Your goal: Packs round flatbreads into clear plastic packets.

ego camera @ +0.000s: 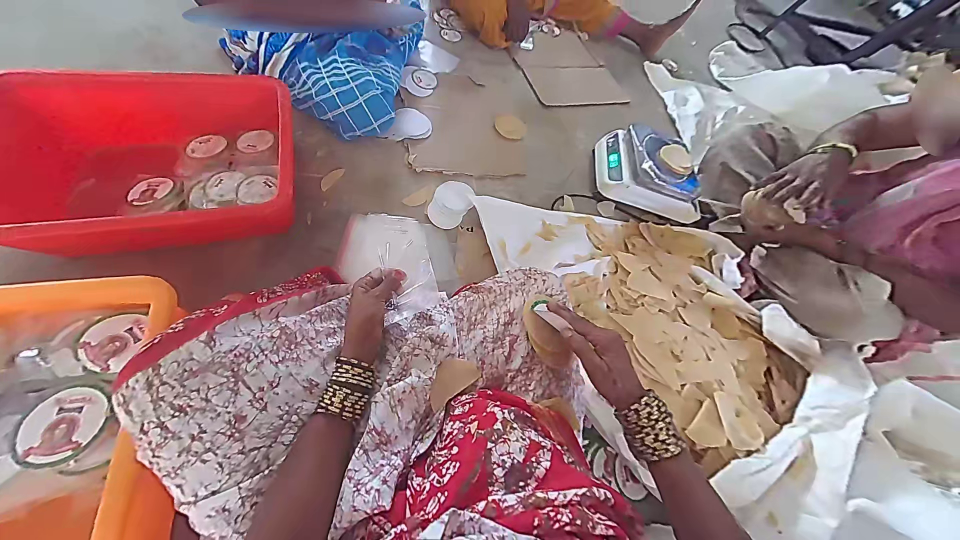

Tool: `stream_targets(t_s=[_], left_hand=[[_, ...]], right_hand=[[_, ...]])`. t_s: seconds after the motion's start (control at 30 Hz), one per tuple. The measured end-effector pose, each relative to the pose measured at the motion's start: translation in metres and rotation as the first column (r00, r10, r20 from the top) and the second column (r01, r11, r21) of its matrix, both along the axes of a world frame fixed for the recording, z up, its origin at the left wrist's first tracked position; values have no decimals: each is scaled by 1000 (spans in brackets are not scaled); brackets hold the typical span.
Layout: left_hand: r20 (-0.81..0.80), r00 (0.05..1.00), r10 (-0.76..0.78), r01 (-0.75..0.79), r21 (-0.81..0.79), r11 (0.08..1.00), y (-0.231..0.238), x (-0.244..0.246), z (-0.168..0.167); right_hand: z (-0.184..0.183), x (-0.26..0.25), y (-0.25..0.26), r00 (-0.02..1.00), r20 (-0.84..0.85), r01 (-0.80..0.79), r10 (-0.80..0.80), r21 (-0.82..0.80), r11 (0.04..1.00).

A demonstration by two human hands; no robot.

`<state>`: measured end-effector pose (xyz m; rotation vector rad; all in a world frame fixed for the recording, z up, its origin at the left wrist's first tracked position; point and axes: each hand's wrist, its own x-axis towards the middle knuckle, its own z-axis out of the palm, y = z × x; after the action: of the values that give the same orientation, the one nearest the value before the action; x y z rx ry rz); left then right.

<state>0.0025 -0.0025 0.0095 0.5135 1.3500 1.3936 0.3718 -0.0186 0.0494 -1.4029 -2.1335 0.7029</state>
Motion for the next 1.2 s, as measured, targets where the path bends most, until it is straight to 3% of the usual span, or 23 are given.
stream_targets(t_s=[0.17, 0.23, 0.33, 0.5, 0.63, 0.7, 0.8, 0.87, 0.9, 0.97, 1.1, 1.2], left_hand=[[17, 1000, -15, 14, 19, 1000, 2, -1, -1], [27, 999, -18, 17, 25, 1000, 2, -2, -2], [17, 1000, -22, 21, 38, 999, 2, -1, -4], [21, 1000, -17, 16, 35, 999, 2, -2, -3], [4, 1000, -17, 17, 62, 998, 0, -2, -2], [-2, 1000, -24, 25, 81, 996, 1, -1, -4], [8, 1000, -25, 24, 74, 997, 1, -1, -3], [16, 999, -27, 26, 60, 998, 0, -1, -2], [15, 999, -35, 34, 60, 998, 0, -1, -2], [13, 999, -41, 40, 59, 997, 1, 0, -1], [-18, 1000, -14, 15, 28, 1000, -1, 0, 2], [-27, 999, -18, 19, 30, 999, -2, -1, 2]], right_hand=[[-1, 1, 1, 998, -59, -12, 9, -45, 999], [-1, -2, -2, 998, 53, -43, 43, -17, 999], [-1, -16, -12, 931, 362, -76, 52, 53, 996], [1, -35, -14, 892, 446, -9, -78, 190, 982], [31, -34, -5, 893, 351, 232, -283, 180, 956], [37, -22, -2, 888, 213, 360, -407, 228, 905], [45, -15, -8, 853, -244, 504, -462, 149, 851], [45, -15, -15, 740, -549, 479, -388, 25, 878], [41, -14, -18, 707, -602, 453, -373, -20, 891], [27, -10, -22, 727, -585, 391, -359, -77, 917], [18, -17, -23, 866, -315, 402, -389, -25, 915], [23, -21, -21, 819, -445, 401, -363, -8, 916]])
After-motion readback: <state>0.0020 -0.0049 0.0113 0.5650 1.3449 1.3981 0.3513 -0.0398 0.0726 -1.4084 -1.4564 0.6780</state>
